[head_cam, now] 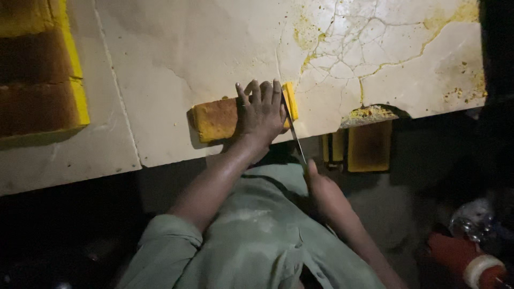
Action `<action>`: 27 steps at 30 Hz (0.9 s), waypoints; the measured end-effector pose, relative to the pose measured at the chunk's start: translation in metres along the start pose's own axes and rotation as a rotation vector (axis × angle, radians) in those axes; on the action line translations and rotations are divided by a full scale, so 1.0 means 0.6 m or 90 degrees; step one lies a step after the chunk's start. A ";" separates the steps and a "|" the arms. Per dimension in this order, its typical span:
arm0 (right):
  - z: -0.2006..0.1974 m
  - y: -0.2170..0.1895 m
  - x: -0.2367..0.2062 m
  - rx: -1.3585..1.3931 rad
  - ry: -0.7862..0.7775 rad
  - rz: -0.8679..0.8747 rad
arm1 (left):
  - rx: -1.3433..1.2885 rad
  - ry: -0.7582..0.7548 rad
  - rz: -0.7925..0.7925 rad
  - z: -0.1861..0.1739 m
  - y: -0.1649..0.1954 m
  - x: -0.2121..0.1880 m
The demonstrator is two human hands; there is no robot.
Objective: The person slices a large rectangular block of yellow food into smaller strips using a knife. The person repeatedly cuts the block into uniform pieces and stacks them on the table.
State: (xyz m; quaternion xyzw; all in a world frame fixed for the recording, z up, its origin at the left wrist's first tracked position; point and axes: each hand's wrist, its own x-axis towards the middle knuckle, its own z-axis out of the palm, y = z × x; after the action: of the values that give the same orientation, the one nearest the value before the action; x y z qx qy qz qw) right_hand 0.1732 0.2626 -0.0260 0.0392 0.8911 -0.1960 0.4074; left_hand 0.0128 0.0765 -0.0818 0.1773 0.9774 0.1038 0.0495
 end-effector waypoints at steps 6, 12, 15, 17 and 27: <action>0.050 0.026 0.089 -0.052 0.215 -0.201 | -0.041 0.029 0.002 0.019 -0.006 -0.001; -0.077 -0.091 0.173 -0.020 0.174 -0.111 | 0.162 -0.004 0.036 0.016 -0.021 -0.006; -0.089 -0.120 0.109 0.055 0.167 -0.104 | 0.037 0.040 -0.002 0.007 -0.022 -0.009; -0.063 -0.098 0.037 0.070 0.130 -0.091 | 0.019 0.030 -0.012 0.004 -0.020 -0.010; 0.041 -0.004 0.128 -0.027 0.212 -0.173 | 0.040 0.022 0.011 0.024 -0.026 -0.013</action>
State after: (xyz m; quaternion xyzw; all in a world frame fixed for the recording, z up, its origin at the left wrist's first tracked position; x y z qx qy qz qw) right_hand 0.1394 0.2440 -0.0967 -0.0581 0.9471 -0.2214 0.2251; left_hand 0.0169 0.0622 -0.0989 0.1855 0.9793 0.0765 0.0264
